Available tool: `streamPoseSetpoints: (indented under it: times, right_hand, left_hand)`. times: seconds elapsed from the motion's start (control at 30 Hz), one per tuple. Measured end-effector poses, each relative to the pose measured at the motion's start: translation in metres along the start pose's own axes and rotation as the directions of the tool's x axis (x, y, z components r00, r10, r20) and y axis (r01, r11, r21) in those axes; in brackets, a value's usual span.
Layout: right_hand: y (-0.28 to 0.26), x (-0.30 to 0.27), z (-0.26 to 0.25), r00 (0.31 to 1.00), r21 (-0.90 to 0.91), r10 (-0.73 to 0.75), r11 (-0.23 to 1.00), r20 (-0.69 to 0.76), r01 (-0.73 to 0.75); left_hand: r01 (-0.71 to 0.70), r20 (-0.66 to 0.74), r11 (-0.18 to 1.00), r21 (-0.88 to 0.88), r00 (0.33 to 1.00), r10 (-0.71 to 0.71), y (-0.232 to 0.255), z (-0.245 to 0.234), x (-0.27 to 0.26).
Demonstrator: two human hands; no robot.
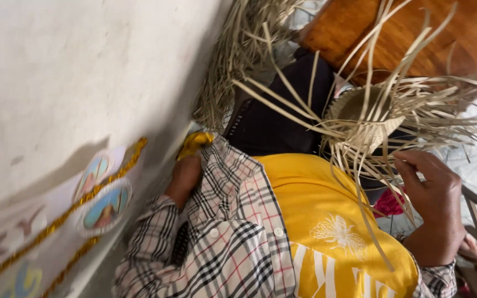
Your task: Continuing the process of weaving a basket or container using dried plant fibers
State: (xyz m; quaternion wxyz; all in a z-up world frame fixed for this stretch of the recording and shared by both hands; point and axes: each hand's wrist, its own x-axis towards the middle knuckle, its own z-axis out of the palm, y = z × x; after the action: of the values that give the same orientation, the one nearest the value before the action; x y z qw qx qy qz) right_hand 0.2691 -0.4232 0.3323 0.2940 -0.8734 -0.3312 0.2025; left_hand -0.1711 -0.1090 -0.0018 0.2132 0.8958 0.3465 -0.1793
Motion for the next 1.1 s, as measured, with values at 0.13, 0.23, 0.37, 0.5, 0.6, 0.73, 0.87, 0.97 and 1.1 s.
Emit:
streamPoseSetpoints:
  times: [0.13, 0.23, 0.37, 0.5, 0.6, 0.73, 0.87, 0.97, 1.1]
  right_hand:
    - [-0.006, 0.006, 0.007, 0.993, 0.006, -0.117, 0.993, 0.031, 0.117]
    - [-0.016, 0.013, 0.012, 0.985, 0.018, -0.171, 0.985, 0.018, 0.171]
    - [-0.005, 0.015, 0.017, 0.966, -0.045, -0.251, 0.967, -0.054, 0.249]
    - [0.033, 0.056, -0.012, 0.929, -0.229, -0.318, 0.934, -0.189, 0.273]
    - [0.058, 0.127, -0.027, 0.892, -0.298, -0.323, 0.926, -0.316, 0.23]
    - [0.082, 0.242, -0.015, 0.99, -0.459, 0.06, 0.881, -0.125, -0.112]
    - [0.051, 0.279, 0.018, 0.867, -0.638, 0.465, 0.726, 0.178, -0.258]
    - [0.064, 0.284, 0.019, 0.874, -0.649, 0.449, 0.724, 0.186, -0.234]
    - [0.085, 0.286, 0.022, 0.907, -0.718, 0.393, 0.675, 0.153, -0.171]
  left_hand:
    - [0.232, 0.418, 0.963, -0.135, 0.895, -0.157, 0.052, -0.064, -0.054]
    - [0.34, 0.465, 0.922, -0.184, 0.857, -0.224, 0.051, -0.059, -0.014]
    - [0.037, -0.258, 0.954, -0.299, 0.959, -0.118, 0.055, -0.048, 0.074]
    - [0.082, -0.114, 0.949, -0.304, 0.986, -0.122, 0.076, -0.085, 0.204]
    - [-0.066, -0.173, 0.962, -0.266, 0.985, 0.019, 0.087, -0.099, 0.283]
    - [0.085, -0.142, 0.953, -0.292, 0.981, -0.131, 0.114, -0.13, 0.345]
    - [0.018, -0.206, 0.949, -0.314, 0.975, -0.087, 0.107, -0.089, 0.387]
    - [0.061, -0.17, 0.971, -0.23, 0.98, -0.102, 0.108, -0.083, 0.403]
    - [0.041, -0.182, 0.972, -0.231, 0.98, -0.085, 0.123, -0.103, 0.432]
